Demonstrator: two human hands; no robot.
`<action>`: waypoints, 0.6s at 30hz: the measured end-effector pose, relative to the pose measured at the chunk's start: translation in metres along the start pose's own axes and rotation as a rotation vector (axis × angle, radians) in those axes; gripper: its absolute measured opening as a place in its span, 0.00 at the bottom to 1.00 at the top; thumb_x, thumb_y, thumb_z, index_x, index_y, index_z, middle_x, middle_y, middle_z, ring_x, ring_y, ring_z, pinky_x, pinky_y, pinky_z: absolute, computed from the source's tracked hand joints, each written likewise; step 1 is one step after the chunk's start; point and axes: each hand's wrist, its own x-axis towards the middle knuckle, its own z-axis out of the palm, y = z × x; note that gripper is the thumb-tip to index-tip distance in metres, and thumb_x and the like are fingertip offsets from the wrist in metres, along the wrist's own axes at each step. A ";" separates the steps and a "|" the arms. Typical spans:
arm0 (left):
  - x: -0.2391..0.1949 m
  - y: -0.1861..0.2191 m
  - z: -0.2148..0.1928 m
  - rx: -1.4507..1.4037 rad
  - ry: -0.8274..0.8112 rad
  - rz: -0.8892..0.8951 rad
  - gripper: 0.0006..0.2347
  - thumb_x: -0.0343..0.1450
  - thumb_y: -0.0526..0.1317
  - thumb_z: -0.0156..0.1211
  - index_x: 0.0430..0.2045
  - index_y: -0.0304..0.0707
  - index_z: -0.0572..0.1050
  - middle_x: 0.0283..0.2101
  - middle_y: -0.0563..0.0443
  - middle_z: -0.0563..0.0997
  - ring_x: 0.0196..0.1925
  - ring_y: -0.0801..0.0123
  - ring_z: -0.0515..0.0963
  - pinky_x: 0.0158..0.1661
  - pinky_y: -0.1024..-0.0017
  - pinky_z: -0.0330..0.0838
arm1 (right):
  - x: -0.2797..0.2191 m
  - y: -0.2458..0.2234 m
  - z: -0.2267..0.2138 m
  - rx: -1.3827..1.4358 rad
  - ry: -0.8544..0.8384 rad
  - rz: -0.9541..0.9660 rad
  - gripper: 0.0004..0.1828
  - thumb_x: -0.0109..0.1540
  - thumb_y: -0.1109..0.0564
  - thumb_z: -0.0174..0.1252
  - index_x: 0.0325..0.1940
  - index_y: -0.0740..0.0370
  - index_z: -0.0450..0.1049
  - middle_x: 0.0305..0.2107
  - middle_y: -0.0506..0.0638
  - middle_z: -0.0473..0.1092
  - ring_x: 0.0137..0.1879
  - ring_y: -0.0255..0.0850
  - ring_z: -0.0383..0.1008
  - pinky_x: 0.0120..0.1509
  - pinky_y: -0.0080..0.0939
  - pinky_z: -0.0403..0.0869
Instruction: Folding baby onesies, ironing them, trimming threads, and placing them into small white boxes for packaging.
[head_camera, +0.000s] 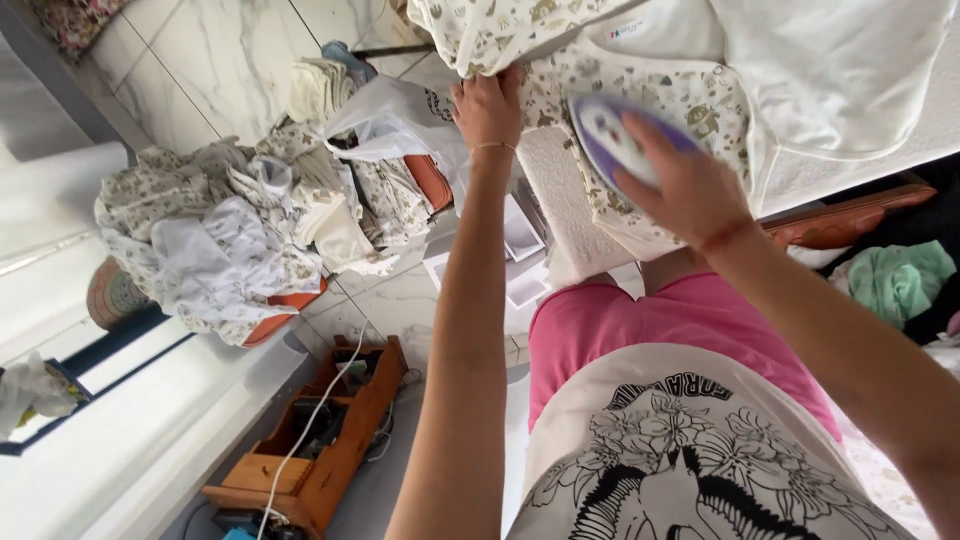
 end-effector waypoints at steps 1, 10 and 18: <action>0.000 -0.003 0.006 -0.020 0.107 0.073 0.19 0.64 0.53 0.42 0.27 0.32 0.68 0.31 0.38 0.74 0.36 0.43 0.68 0.36 0.53 0.65 | -0.011 -0.009 -0.007 0.107 0.008 -0.054 0.19 0.60 0.59 0.46 0.56 0.62 0.58 0.40 0.60 0.67 0.38 0.48 0.71 0.29 0.39 0.76; -0.001 -0.015 0.013 -0.064 0.035 0.092 0.17 0.66 0.50 0.42 0.33 0.32 0.66 0.34 0.36 0.71 0.41 0.43 0.65 0.45 0.52 0.59 | -0.022 0.023 -0.007 -0.290 -0.060 0.186 0.21 0.61 0.51 0.46 0.57 0.56 0.56 0.39 0.57 0.68 0.34 0.45 0.73 0.15 0.33 0.76; 0.004 -0.015 0.014 -0.057 -0.016 0.044 0.20 0.64 0.53 0.41 0.33 0.31 0.67 0.36 0.35 0.71 0.43 0.41 0.65 0.42 0.50 0.61 | -0.037 0.072 0.005 -0.415 -0.106 -0.096 0.25 0.57 0.52 0.49 0.59 0.40 0.58 0.38 0.30 0.66 0.28 0.28 0.70 0.28 0.28 0.75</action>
